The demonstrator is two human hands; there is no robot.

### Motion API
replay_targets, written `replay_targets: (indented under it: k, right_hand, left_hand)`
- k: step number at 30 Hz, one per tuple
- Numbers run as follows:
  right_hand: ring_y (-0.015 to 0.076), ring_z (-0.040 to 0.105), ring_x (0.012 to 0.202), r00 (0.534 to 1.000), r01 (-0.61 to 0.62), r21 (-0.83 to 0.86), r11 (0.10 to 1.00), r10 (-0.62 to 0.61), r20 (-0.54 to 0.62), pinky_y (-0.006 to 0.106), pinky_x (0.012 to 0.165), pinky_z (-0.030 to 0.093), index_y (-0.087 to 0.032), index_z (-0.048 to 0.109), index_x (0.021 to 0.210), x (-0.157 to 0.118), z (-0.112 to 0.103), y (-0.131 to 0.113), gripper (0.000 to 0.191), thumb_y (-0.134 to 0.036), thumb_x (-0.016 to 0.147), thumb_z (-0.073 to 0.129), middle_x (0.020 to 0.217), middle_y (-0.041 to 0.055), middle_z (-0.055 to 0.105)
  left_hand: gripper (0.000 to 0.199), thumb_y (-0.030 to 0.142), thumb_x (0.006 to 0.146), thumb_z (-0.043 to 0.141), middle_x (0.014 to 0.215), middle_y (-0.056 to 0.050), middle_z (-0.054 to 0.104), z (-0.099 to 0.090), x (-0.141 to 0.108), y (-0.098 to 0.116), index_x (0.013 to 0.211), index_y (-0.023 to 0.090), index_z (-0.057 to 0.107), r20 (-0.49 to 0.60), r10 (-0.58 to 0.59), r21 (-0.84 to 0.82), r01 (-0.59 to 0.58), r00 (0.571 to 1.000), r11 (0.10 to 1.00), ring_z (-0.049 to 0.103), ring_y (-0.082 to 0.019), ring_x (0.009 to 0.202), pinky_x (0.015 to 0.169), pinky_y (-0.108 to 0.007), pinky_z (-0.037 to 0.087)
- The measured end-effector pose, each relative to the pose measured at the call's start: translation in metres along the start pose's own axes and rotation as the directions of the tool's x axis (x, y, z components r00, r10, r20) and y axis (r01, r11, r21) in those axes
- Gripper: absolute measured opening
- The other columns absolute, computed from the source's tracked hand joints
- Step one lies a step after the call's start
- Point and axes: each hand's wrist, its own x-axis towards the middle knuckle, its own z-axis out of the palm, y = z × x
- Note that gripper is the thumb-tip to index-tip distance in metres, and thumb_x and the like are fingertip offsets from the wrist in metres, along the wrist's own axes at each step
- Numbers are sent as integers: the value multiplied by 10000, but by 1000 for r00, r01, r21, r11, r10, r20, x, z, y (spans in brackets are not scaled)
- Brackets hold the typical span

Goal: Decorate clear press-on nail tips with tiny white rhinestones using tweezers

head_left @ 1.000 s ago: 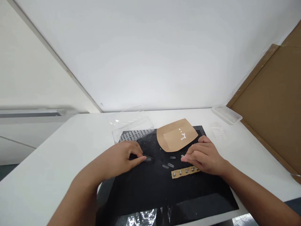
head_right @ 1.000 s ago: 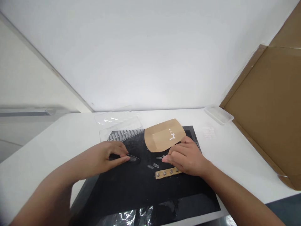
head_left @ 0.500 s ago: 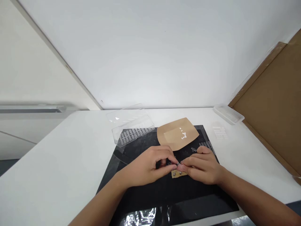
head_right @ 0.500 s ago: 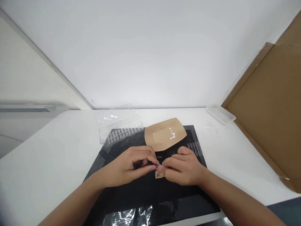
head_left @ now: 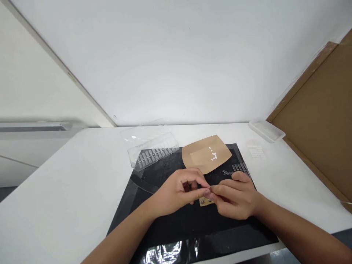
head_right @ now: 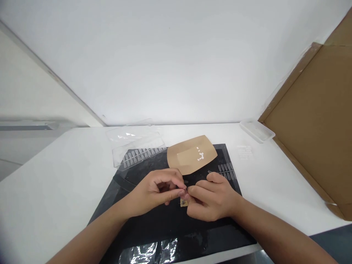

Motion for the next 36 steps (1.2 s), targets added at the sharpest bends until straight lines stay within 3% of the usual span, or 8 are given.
replay_targets:
  k: [7,13,18,22,27,36]
  right_hand:
    - [82,538,619,1000,4,38,999,-3,-14,338,625,292,-209,454,644,3,2,-3,369,-44,800,746,683,-93,678]
    - [69,551,613,1000,-17,100,995,15,21,339,646,303,-199,483,639,2,-1,-1,384,-91,867,772,732,-94,719]
    - [71,643,677,991,-125,183,975,114,69,327,694,336,-197,649,884,-3,-1,4,138,-157,933,773,844,-54,769]
    - [77,680,684,979,-203,218,955,193,67,317,720,347,-185,652,1004,-5,1,3,166,-154,921,792,838,-43,773]
    - [72,664,639,979,-204,220,954,198,49,316,711,345,-187,657,963,-6,2,1,158,-178,917,808,779,-53,754]
    - [73,694,665,966,-254,274,928,257,24,318,712,348,-192,635,935,-11,11,-1,225,-246,898,851,792,-62,767]
  left_hand:
    - [181,314,878,819,868,-30,664,2,4,-1,882,136,783,70,-65,-89,71,995,993,640,-74,580,503,-175,537]
    - [146,274,888,808,863,-34,671,1,3,-2,858,137,767,87,-25,-48,29,996,998,659,-80,622,522,-164,507]
    - [160,293,895,803,911,-37,671,1,3,-2,885,140,755,108,-37,-102,48,993,994,672,-81,597,520,-184,552]
    - [180,306,882,815,924,-48,693,2,3,-2,891,137,756,114,-43,-150,60,993,987,674,-82,572,471,-169,538]
    - [269,390,860,828,854,-63,740,0,1,0,908,130,772,120,-167,-92,178,979,980,634,-73,452,330,-117,384]
    - [303,405,813,866,644,-29,733,2,2,0,890,131,762,70,-263,-63,268,962,961,523,-46,363,343,-124,369]
